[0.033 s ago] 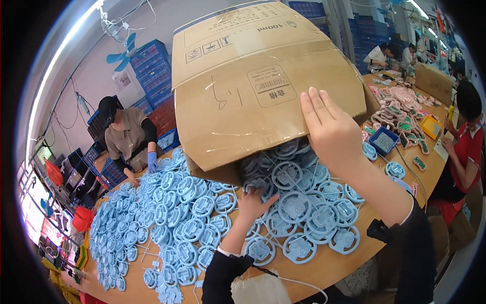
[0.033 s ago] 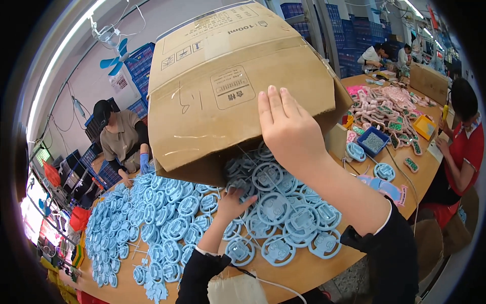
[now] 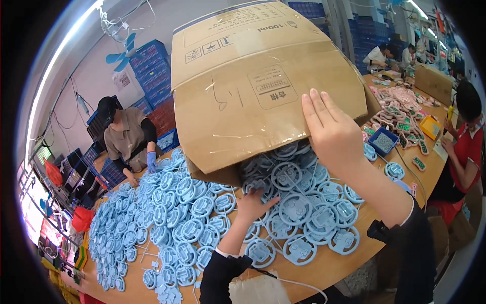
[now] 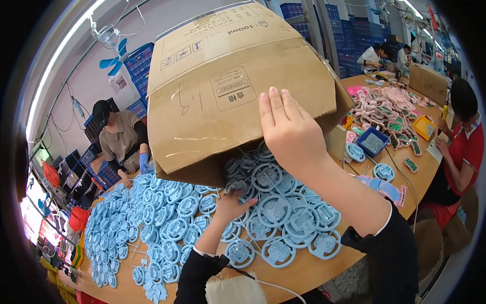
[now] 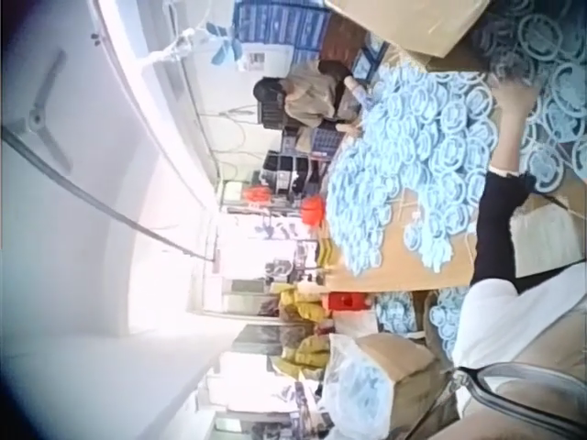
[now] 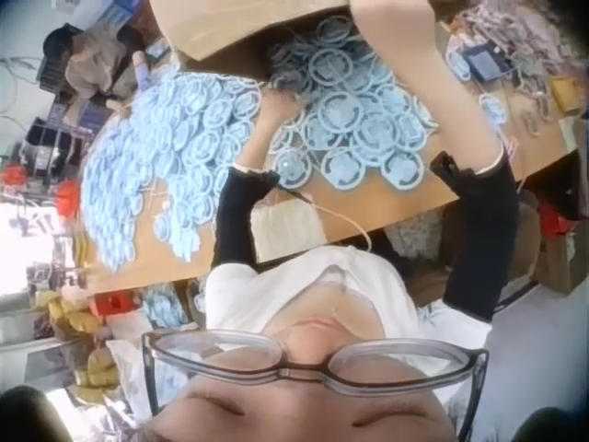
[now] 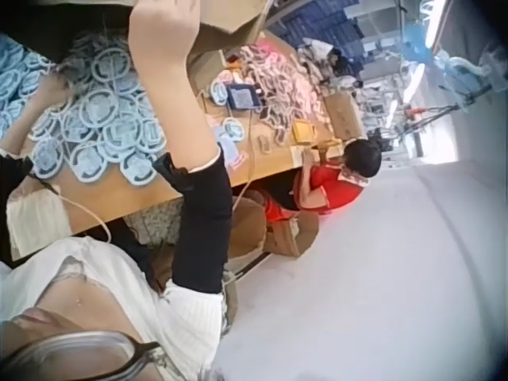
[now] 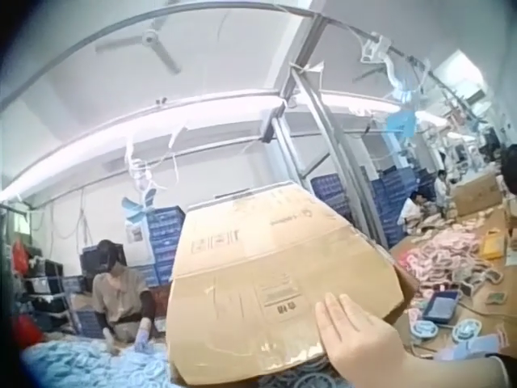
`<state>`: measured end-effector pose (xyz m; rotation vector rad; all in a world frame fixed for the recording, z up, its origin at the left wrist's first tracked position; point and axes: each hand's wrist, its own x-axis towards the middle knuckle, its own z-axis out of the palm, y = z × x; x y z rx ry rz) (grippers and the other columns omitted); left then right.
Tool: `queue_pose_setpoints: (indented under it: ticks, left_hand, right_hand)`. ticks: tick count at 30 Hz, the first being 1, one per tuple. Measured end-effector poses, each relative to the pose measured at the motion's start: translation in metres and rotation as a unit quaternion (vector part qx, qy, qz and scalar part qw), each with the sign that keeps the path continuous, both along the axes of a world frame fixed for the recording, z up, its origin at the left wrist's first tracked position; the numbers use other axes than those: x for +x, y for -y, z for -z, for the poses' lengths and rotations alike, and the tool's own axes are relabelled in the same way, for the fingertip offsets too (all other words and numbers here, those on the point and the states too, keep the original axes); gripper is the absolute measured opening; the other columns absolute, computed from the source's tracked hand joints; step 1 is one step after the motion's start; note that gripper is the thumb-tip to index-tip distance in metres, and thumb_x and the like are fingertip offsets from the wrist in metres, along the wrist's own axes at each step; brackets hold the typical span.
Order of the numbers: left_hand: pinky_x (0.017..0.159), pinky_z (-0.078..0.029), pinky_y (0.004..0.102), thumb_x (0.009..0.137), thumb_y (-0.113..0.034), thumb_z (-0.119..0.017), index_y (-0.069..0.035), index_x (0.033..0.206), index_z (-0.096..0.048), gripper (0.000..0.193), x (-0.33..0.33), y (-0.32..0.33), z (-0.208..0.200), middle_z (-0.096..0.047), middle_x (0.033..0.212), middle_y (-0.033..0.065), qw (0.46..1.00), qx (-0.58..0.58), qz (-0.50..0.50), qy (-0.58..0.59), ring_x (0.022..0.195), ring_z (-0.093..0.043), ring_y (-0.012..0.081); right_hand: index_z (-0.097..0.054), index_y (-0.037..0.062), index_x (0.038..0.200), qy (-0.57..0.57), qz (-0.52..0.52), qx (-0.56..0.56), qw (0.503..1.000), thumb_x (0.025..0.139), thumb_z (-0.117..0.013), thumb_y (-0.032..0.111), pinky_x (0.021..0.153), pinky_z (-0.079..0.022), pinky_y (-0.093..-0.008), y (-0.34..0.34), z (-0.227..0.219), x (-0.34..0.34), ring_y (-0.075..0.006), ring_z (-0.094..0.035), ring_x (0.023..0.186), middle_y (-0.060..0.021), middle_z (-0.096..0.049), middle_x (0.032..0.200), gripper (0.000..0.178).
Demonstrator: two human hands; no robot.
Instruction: The recorder is assembling blue plastic toy components at a workbench in a manufacturing facility.
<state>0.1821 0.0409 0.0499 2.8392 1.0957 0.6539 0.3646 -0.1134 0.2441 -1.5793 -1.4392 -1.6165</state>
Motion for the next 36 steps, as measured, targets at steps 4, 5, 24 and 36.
queue_pose_setpoints:
  ticks: [4,5,24,36]
  left_hand:
    - [0.079,-0.044,0.0387,0.068,-0.058,-0.058,-0.006,0.105,-0.056,0.064,0.038,-0.041,-0.013,-0.053,0.106,0.0224,1.000,-0.008,-0.022,0.021,0.099,-0.053,0.0318]
    - [0.084,-0.042,0.0390,0.069,-0.054,-0.059,-0.007,0.111,-0.052,0.064,0.049,-0.062,-0.013,-0.051,0.110,0.0211,0.994,0.037,0.020,0.101,0.104,-0.049,0.0313]
    - [0.103,-0.018,0.0408,0.074,-0.053,-0.052,-0.015,0.129,-0.035,0.069,0.069,-0.114,0.045,-0.031,0.134,0.0110,0.998,-0.015,0.044,0.051,0.127,-0.022,0.0284]
    - [0.103,-0.021,0.0363,0.083,-0.047,-0.046,-0.010,0.130,-0.033,0.061,0.124,-0.094,-0.006,-0.029,0.136,0.0109,0.980,0.016,0.081,0.183,0.127,-0.023,0.0255]
  right_hand:
    - [-0.056,-0.0032,0.103,0.012,0.003,-0.004,1.000,0.069,-0.052,0.009,0.077,-0.049,-0.0284,0.009,-0.005,-0.006,-0.0263,-0.058,0.094,-0.0160,-0.058,0.103,0.036]
    - [-0.056,-0.0032,0.103,0.013,0.003,-0.002,1.000,0.070,-0.052,0.010,0.077,-0.049,-0.0284,0.008,-0.007,-0.010,-0.0263,-0.058,0.094,-0.0159,-0.058,0.103,0.036]
    - [-0.058,-0.0001,0.102,0.016,0.009,0.004,1.000,0.072,-0.051,0.010,0.074,-0.049,-0.0274,-0.006,-0.004,-0.002,-0.0243,-0.058,0.094,-0.0140,-0.060,0.101,0.033]
    - [-0.057,-0.0034,0.105,0.028,-0.010,-0.005,1.000,0.069,-0.051,0.007,0.074,-0.048,-0.0299,0.007,0.000,-0.010,-0.0288,-0.058,0.095,-0.0180,-0.058,0.104,0.038]
